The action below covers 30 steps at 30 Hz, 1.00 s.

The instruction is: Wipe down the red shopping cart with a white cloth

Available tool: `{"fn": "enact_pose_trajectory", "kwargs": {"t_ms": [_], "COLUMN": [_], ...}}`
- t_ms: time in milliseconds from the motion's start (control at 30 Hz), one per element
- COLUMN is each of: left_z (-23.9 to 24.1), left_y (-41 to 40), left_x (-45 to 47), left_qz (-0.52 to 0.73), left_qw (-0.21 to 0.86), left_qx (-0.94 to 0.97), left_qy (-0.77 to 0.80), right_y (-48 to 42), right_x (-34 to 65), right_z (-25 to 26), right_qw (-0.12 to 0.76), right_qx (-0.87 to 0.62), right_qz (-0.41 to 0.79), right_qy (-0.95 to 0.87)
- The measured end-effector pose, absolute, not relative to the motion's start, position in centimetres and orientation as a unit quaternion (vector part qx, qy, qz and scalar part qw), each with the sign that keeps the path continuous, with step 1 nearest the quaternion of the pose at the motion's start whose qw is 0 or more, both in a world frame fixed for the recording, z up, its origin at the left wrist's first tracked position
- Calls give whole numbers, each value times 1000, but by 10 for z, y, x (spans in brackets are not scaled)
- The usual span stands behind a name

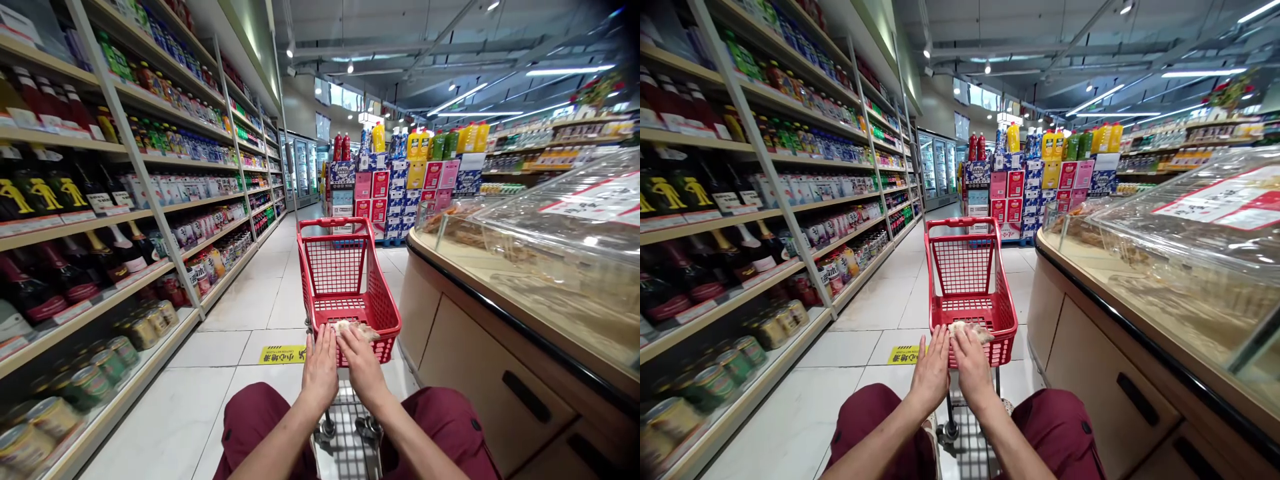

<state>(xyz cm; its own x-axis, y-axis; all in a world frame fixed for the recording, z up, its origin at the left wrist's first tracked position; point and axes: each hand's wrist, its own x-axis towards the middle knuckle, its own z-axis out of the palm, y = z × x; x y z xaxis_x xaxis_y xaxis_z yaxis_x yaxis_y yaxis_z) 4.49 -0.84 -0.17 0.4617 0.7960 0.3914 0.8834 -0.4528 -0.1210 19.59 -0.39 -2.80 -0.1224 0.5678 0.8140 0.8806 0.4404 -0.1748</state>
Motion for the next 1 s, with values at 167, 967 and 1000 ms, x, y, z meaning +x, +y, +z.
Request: {"fn": "enact_pose_trajectory", "kwargs": {"t_ms": [167, 967, 1000], "left_z": [8, 18, 18], "left_y": [-12, -19, -19], "left_x": [45, 51, 52], "left_qz": [-100, -92, -92], "left_qw": [134, 93, 94], "left_qx": [-849, -859, -860], "left_qy": [-501, -496, -494], "right_y": [-8, -4, -4], "right_x": [231, 276, 273], "right_z": [-20, -19, -18], "right_qw": [438, 359, 369], "right_qx": [-573, -568, -558], "right_qz": [-169, -227, -219], "right_qy": [-672, -705, -710]}}
